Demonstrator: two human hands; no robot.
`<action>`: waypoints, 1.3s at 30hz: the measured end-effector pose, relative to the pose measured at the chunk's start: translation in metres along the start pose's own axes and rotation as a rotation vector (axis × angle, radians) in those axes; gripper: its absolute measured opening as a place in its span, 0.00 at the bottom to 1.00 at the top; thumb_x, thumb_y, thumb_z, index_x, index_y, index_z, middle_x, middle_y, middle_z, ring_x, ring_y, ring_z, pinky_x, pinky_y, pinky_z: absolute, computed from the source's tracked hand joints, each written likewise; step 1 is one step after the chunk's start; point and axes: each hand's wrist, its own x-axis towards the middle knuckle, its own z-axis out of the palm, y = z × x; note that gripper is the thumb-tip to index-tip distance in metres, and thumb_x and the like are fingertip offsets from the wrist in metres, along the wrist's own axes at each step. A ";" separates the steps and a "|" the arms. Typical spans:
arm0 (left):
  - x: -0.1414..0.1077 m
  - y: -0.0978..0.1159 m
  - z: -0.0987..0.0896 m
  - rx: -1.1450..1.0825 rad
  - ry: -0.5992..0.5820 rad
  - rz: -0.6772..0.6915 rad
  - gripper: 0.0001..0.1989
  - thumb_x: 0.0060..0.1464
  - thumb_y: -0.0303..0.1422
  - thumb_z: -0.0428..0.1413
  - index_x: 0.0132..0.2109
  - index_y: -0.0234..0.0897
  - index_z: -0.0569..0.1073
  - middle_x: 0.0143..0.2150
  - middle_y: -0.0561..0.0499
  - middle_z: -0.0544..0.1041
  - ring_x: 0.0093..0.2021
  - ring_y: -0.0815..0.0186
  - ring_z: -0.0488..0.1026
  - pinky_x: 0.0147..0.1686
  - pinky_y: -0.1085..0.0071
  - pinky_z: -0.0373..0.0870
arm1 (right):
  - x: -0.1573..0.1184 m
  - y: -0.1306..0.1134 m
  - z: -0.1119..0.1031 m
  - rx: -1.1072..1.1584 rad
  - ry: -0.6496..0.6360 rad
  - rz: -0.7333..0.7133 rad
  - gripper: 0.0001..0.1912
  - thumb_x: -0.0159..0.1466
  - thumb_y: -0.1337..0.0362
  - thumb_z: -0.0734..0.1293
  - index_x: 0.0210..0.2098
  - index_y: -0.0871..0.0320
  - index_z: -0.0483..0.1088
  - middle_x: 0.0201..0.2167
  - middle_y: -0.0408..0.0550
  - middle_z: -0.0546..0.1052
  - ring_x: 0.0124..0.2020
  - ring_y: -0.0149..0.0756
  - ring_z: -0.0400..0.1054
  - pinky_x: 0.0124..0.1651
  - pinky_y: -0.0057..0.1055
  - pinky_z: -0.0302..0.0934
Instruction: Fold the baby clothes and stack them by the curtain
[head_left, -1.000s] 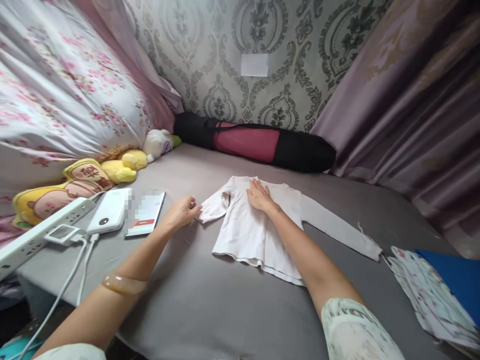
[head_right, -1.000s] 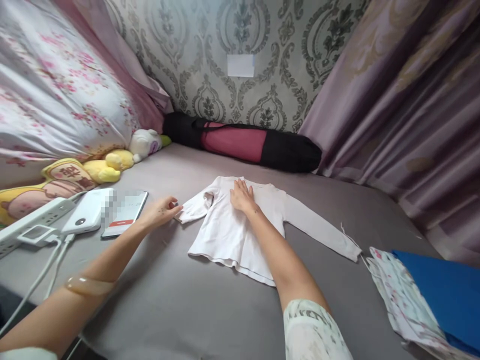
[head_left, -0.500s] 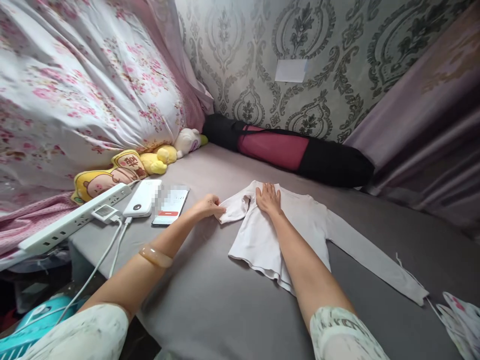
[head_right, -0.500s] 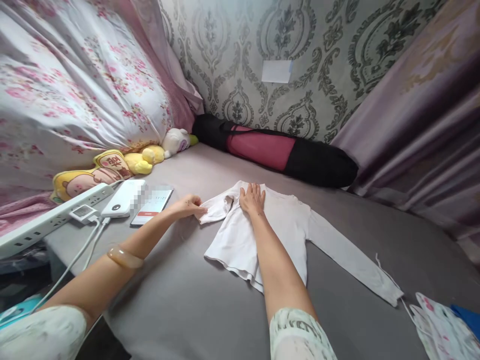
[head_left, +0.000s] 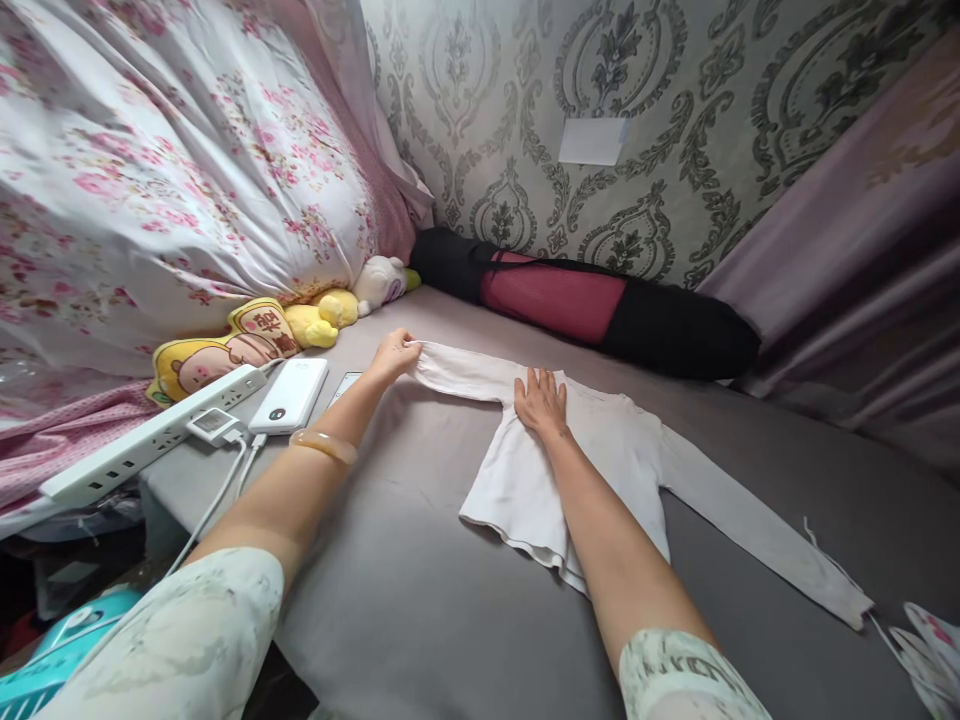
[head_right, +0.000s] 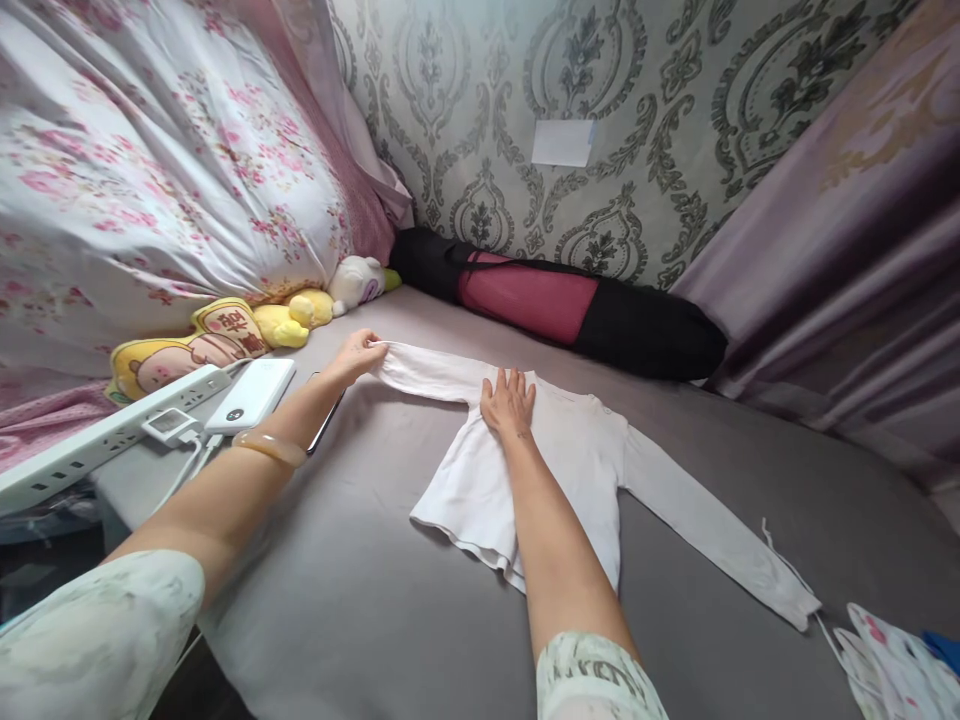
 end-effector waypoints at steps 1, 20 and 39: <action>0.005 -0.003 0.004 0.060 0.021 0.013 0.13 0.55 0.35 0.49 0.44 0.36 0.71 0.39 0.47 0.74 0.40 0.61 0.71 0.40 0.69 0.68 | 0.000 0.000 0.000 -0.005 -0.002 0.001 0.33 0.72 0.51 0.43 0.70 0.60 0.48 0.72 0.55 0.47 0.72 0.44 0.36 0.69 0.47 0.29; 0.000 -0.002 0.043 0.726 -0.096 0.063 0.18 0.58 0.21 0.44 0.54 0.27 0.67 0.51 0.28 0.69 0.49 0.49 0.73 0.45 0.58 0.69 | 0.003 -0.001 0.004 -0.043 -0.003 0.022 0.35 0.71 0.52 0.45 0.70 0.69 0.47 0.72 0.56 0.47 0.72 0.44 0.36 0.70 0.46 0.29; -0.027 0.069 0.164 0.095 -0.310 0.525 0.25 0.57 0.23 0.46 0.62 0.28 0.63 0.60 0.35 0.70 0.61 0.57 0.67 0.60 0.62 0.62 | 0.003 0.000 0.003 -0.039 -0.019 0.025 0.33 0.71 0.56 0.43 0.70 0.67 0.46 0.72 0.53 0.46 0.72 0.41 0.36 0.70 0.46 0.29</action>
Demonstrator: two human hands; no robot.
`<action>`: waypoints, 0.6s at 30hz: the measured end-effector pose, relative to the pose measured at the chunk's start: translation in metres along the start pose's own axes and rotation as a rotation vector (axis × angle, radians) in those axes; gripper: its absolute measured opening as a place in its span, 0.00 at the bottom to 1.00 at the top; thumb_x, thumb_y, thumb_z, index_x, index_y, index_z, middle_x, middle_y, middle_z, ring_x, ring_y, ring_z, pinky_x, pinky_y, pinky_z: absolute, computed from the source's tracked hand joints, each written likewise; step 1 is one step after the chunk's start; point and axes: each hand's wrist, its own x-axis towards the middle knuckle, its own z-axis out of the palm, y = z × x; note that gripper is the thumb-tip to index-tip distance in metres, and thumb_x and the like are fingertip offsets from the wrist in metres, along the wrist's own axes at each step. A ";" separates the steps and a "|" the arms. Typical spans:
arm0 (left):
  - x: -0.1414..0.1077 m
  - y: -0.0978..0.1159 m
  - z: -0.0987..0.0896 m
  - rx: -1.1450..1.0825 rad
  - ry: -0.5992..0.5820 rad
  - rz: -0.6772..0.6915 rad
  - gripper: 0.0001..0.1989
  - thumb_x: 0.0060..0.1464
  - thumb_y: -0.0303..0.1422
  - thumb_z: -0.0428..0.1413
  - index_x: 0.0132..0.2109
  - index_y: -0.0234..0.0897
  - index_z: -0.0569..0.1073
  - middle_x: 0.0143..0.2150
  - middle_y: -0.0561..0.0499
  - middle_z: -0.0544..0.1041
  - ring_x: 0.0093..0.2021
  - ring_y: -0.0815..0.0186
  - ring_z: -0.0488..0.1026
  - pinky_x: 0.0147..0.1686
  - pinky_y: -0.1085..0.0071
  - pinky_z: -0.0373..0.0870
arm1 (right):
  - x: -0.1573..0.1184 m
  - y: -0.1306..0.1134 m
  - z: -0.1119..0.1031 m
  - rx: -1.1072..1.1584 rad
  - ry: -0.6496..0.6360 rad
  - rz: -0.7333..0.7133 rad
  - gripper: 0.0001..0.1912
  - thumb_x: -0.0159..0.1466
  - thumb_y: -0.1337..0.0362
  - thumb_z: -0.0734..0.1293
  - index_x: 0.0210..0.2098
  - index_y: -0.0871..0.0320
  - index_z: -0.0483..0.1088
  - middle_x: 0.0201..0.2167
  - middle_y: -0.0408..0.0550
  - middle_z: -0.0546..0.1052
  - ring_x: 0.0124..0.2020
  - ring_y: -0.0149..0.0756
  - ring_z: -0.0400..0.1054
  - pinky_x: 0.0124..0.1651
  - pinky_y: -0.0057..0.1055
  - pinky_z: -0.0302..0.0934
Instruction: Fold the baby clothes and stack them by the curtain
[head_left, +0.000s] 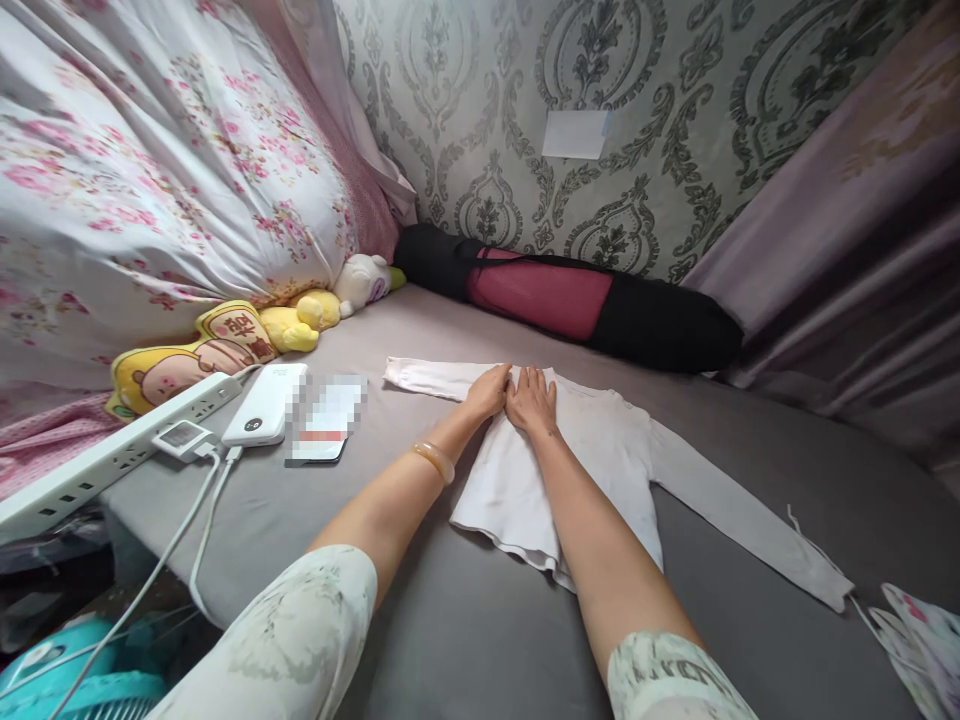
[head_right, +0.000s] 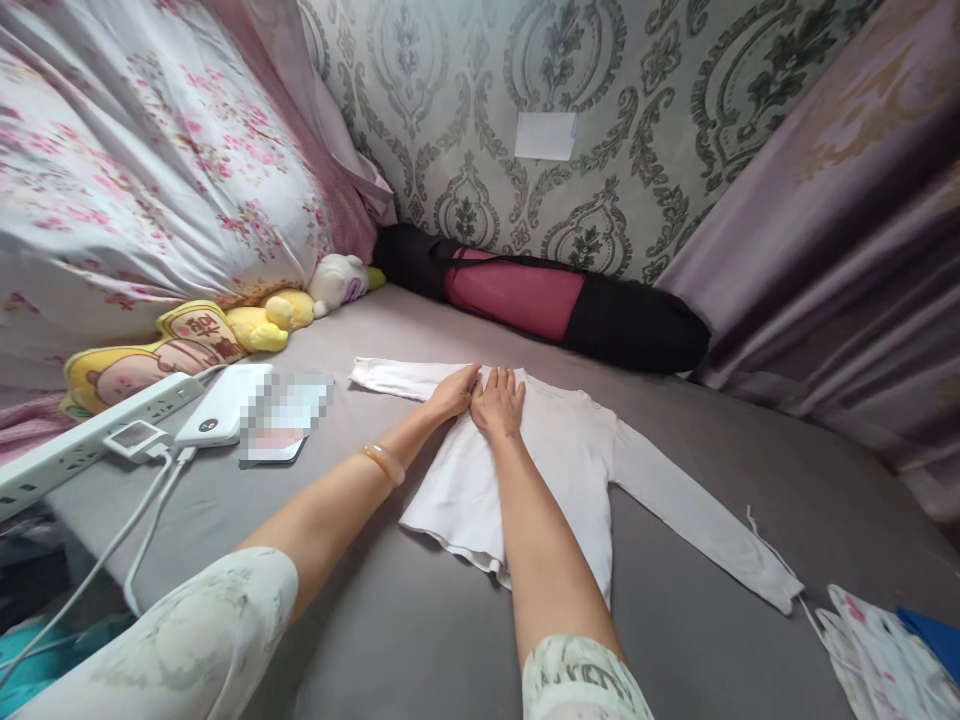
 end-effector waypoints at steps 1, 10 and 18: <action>-0.003 -0.005 0.001 -0.001 0.005 0.023 0.27 0.56 0.22 0.46 0.63 0.29 0.62 0.62 0.35 0.69 0.63 0.57 0.65 0.62 0.61 0.61 | 0.000 0.000 0.000 -0.003 0.001 0.003 0.33 0.71 0.56 0.43 0.70 0.67 0.46 0.72 0.53 0.46 0.72 0.41 0.36 0.70 0.46 0.29; -0.033 -0.050 -0.035 0.145 0.010 -0.045 0.33 0.49 0.18 0.46 0.64 0.26 0.59 0.65 0.33 0.64 0.66 0.56 0.60 0.65 0.58 0.56 | -0.001 0.000 -0.001 -0.008 0.015 -0.010 0.34 0.71 0.55 0.45 0.70 0.68 0.48 0.72 0.54 0.47 0.71 0.43 0.38 0.70 0.46 0.30; -0.056 -0.087 -0.079 0.277 0.051 -0.252 0.32 0.51 0.17 0.44 0.65 0.26 0.60 0.64 0.33 0.65 0.65 0.56 0.61 0.63 0.62 0.57 | -0.002 -0.001 -0.003 -0.015 0.004 -0.007 0.34 0.71 0.54 0.44 0.70 0.67 0.47 0.72 0.54 0.46 0.72 0.43 0.37 0.70 0.46 0.30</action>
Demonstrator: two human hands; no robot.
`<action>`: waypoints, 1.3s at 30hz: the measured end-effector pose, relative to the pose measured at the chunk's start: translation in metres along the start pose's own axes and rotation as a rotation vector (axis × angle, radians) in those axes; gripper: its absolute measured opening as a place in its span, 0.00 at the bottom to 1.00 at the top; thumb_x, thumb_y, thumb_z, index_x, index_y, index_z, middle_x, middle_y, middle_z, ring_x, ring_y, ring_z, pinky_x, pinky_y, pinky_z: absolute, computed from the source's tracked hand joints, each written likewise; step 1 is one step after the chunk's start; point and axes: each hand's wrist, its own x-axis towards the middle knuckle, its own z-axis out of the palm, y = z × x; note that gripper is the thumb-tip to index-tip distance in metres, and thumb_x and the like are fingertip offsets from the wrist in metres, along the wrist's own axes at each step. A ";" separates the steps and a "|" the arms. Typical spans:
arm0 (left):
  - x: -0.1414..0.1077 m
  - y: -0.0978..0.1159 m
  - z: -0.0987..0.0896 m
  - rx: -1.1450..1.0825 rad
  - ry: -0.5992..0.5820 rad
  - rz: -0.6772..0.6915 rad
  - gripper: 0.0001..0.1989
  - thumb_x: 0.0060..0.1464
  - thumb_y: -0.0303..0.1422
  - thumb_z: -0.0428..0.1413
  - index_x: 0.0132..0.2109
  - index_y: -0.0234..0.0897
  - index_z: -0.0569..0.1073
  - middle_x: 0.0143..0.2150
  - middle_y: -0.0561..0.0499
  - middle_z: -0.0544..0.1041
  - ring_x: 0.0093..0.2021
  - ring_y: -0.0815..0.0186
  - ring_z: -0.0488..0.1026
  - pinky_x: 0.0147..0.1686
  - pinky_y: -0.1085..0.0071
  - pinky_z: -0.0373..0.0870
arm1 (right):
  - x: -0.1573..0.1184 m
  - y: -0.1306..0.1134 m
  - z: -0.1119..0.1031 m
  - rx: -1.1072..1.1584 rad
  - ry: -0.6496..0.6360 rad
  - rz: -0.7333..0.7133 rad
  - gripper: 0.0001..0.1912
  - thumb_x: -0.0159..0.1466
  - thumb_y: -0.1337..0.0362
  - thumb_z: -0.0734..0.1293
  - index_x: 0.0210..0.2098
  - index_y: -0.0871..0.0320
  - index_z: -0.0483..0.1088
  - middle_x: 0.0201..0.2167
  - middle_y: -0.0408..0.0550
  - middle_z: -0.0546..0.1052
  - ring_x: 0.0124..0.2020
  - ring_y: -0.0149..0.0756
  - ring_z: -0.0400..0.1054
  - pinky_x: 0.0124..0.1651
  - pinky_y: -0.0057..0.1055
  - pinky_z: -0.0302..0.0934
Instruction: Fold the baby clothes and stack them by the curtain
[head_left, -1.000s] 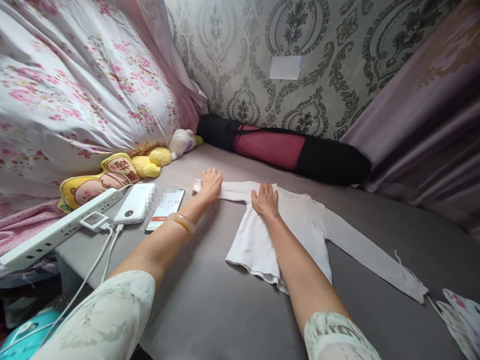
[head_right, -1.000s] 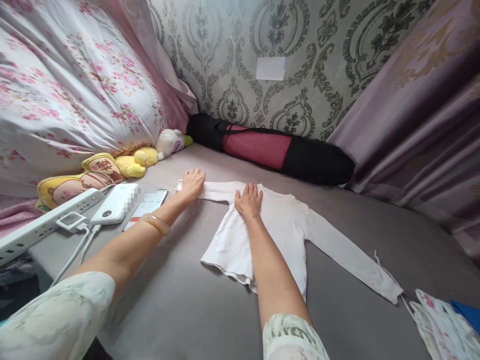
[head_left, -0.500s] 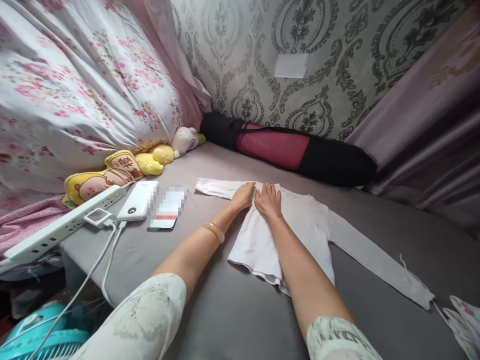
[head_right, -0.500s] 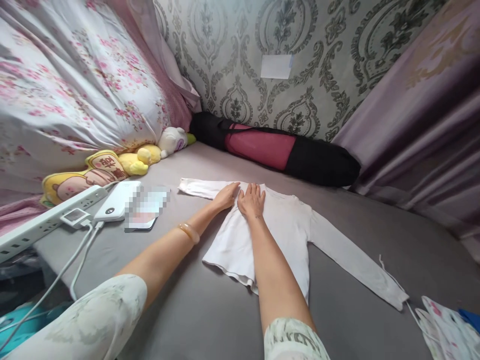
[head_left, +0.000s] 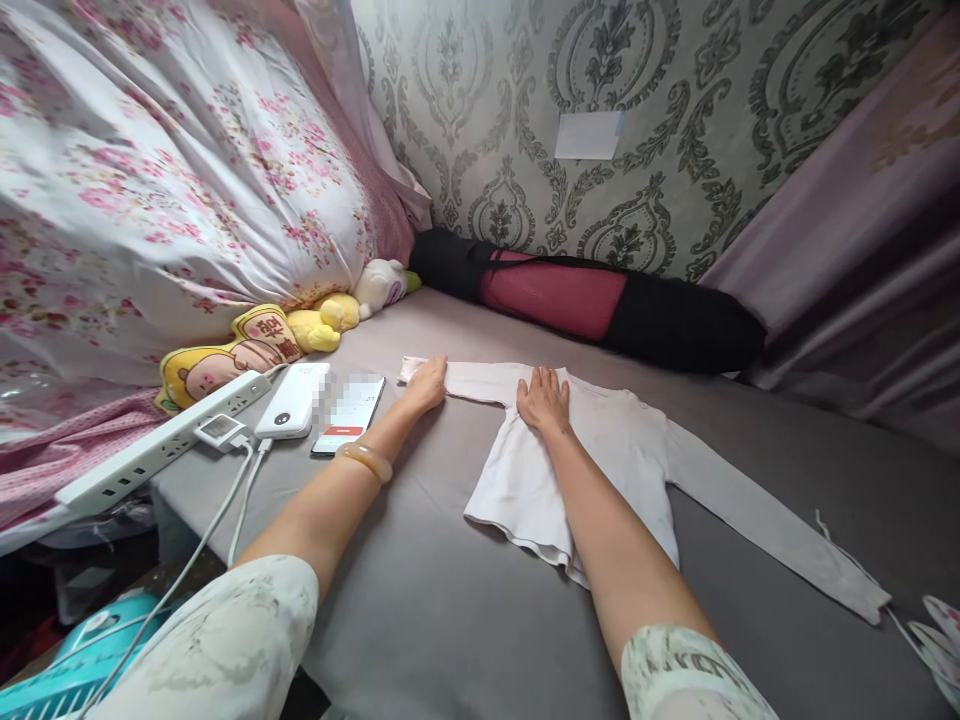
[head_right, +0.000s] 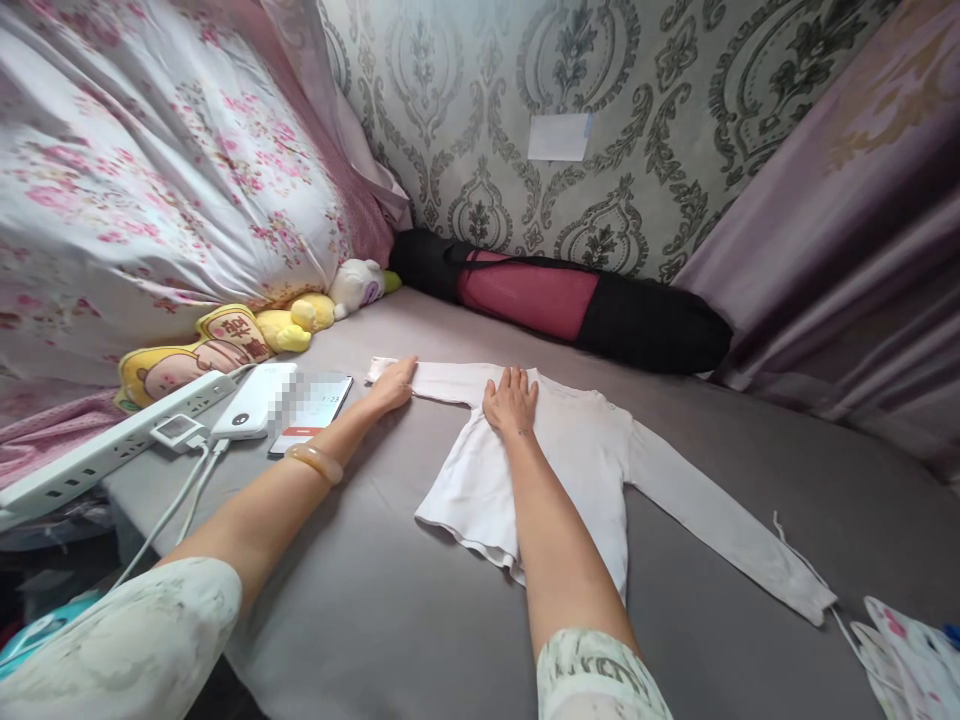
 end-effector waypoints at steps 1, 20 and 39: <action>0.000 -0.003 -0.003 0.014 -0.003 -0.021 0.32 0.52 0.17 0.44 0.65 0.27 0.60 0.64 0.34 0.65 0.65 0.56 0.61 0.63 0.62 0.57 | 0.000 0.000 0.000 0.001 0.000 0.000 0.34 0.71 0.55 0.44 0.70 0.67 0.47 0.72 0.54 0.46 0.72 0.43 0.36 0.70 0.46 0.30; -0.027 0.014 -0.002 0.174 0.378 0.172 0.16 0.63 0.36 0.45 0.45 0.35 0.75 0.50 0.37 0.74 0.52 0.47 0.67 0.51 0.54 0.58 | -0.036 0.100 -0.051 0.895 0.193 0.192 0.15 0.70 0.63 0.56 0.49 0.57 0.71 0.47 0.50 0.78 0.45 0.31 0.74 0.46 0.28 0.68; -0.040 0.127 0.009 -0.154 -0.156 -0.349 0.14 0.53 0.44 0.55 0.33 0.38 0.77 0.43 0.39 0.80 0.52 0.47 0.73 0.53 0.56 0.60 | -0.133 0.176 -0.043 0.884 0.166 0.886 0.11 0.64 0.65 0.67 0.27 0.64 0.71 0.13 0.43 0.70 0.12 0.25 0.64 0.14 0.18 0.54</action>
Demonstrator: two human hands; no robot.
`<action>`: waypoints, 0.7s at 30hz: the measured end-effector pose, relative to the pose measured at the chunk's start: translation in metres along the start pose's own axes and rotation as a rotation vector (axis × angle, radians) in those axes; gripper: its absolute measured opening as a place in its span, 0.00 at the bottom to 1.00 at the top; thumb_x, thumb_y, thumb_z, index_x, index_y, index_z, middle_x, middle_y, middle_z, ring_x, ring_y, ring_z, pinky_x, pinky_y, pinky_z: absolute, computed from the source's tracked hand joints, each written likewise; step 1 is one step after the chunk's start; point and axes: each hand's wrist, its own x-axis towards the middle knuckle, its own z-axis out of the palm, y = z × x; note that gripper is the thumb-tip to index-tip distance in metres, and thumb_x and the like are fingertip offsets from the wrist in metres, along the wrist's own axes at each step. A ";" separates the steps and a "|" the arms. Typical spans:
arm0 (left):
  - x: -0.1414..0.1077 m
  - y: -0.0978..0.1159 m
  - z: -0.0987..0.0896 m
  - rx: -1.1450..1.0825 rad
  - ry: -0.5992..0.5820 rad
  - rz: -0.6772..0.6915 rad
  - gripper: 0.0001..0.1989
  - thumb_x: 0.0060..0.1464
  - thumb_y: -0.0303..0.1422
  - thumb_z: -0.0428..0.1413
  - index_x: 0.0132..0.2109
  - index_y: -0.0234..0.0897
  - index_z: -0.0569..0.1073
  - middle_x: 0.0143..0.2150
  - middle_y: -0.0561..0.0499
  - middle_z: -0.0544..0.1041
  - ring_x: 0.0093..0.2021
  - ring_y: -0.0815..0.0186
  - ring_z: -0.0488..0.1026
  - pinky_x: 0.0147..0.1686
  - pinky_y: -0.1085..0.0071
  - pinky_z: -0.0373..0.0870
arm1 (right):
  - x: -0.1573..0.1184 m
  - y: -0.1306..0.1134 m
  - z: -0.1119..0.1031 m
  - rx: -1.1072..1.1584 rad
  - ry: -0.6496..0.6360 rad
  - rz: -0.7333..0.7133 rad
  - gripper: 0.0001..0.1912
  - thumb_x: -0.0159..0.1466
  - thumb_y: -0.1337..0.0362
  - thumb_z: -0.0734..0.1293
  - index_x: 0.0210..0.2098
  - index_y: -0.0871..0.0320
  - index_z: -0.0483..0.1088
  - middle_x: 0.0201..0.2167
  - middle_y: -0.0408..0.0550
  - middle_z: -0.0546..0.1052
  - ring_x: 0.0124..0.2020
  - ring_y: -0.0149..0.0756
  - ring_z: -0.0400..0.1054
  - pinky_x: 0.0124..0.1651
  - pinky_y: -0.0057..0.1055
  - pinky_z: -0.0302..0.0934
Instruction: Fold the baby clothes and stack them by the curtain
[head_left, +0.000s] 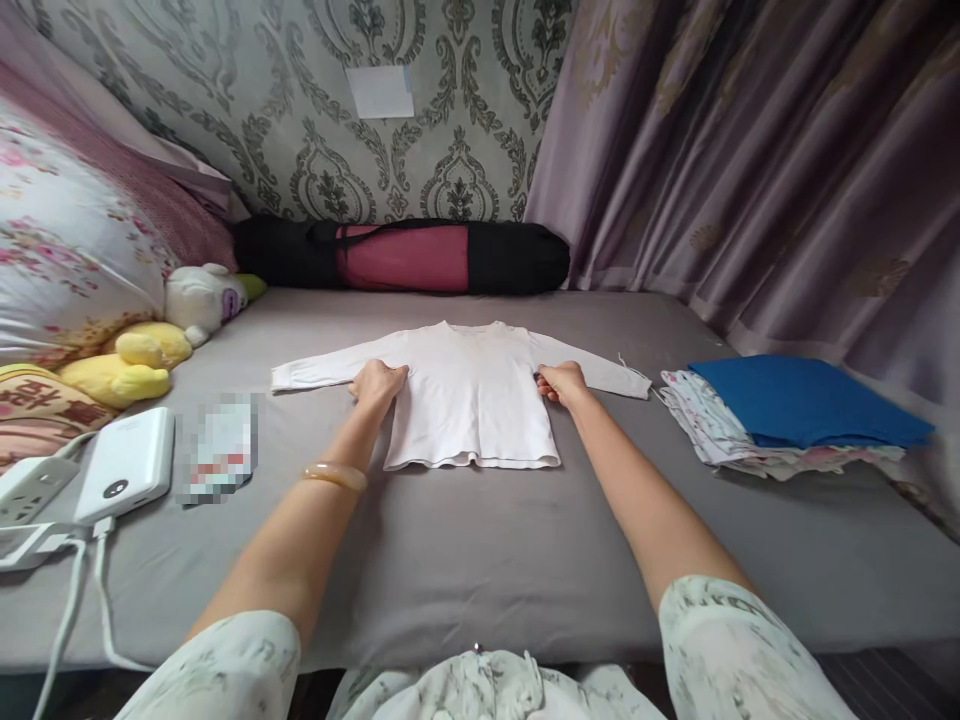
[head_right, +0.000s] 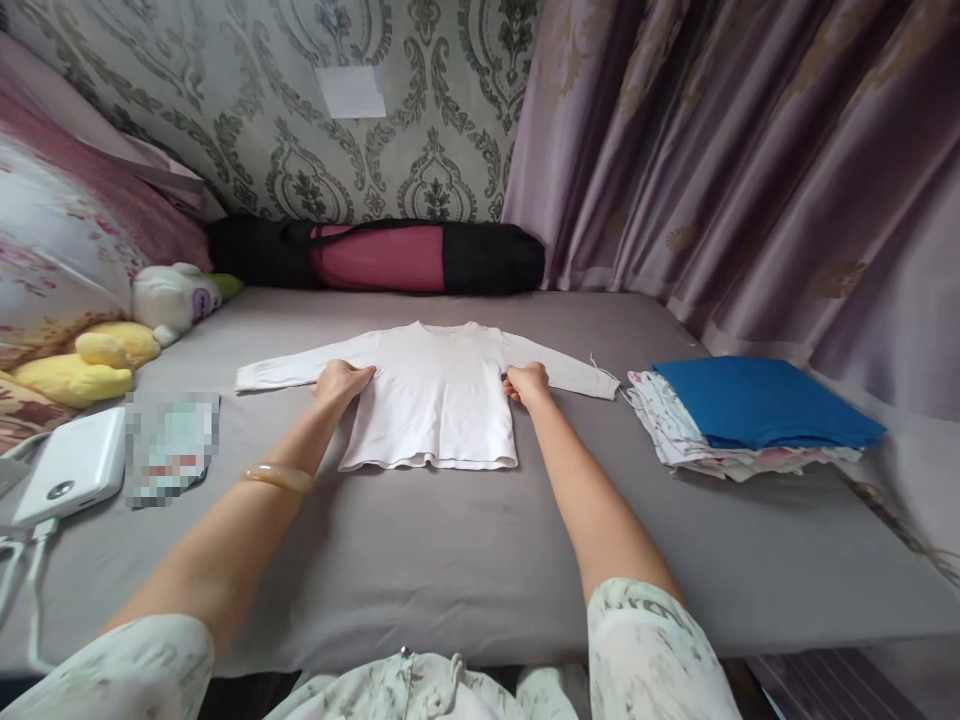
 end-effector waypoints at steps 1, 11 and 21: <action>-0.001 0.003 0.002 -0.009 0.017 -0.014 0.14 0.53 0.43 0.56 0.34 0.37 0.77 0.44 0.39 0.80 0.53 0.47 0.72 0.53 0.57 0.60 | 0.000 0.001 0.003 0.020 0.016 0.011 0.10 0.64 0.65 0.67 0.28 0.64 0.71 0.13 0.42 0.70 0.12 0.25 0.64 0.14 0.18 0.54; -0.014 0.014 0.005 -0.114 0.077 -0.126 0.14 0.52 0.42 0.58 0.40 0.37 0.78 0.51 0.37 0.77 0.60 0.46 0.66 0.55 0.56 0.60 | -0.009 -0.008 0.013 0.096 0.047 0.081 0.07 0.56 0.72 0.72 0.25 0.63 0.69 0.11 0.39 0.67 0.10 0.23 0.59 0.13 0.18 0.50; -0.007 0.011 0.012 -0.178 0.121 -0.162 0.11 0.46 0.36 0.59 0.39 0.39 0.77 0.52 0.37 0.76 0.59 0.47 0.66 0.53 0.55 0.60 | -0.009 -0.009 0.014 0.014 0.062 0.037 0.03 0.54 0.74 0.70 0.27 0.64 0.71 0.11 0.38 0.67 0.13 0.25 0.62 0.17 0.19 0.54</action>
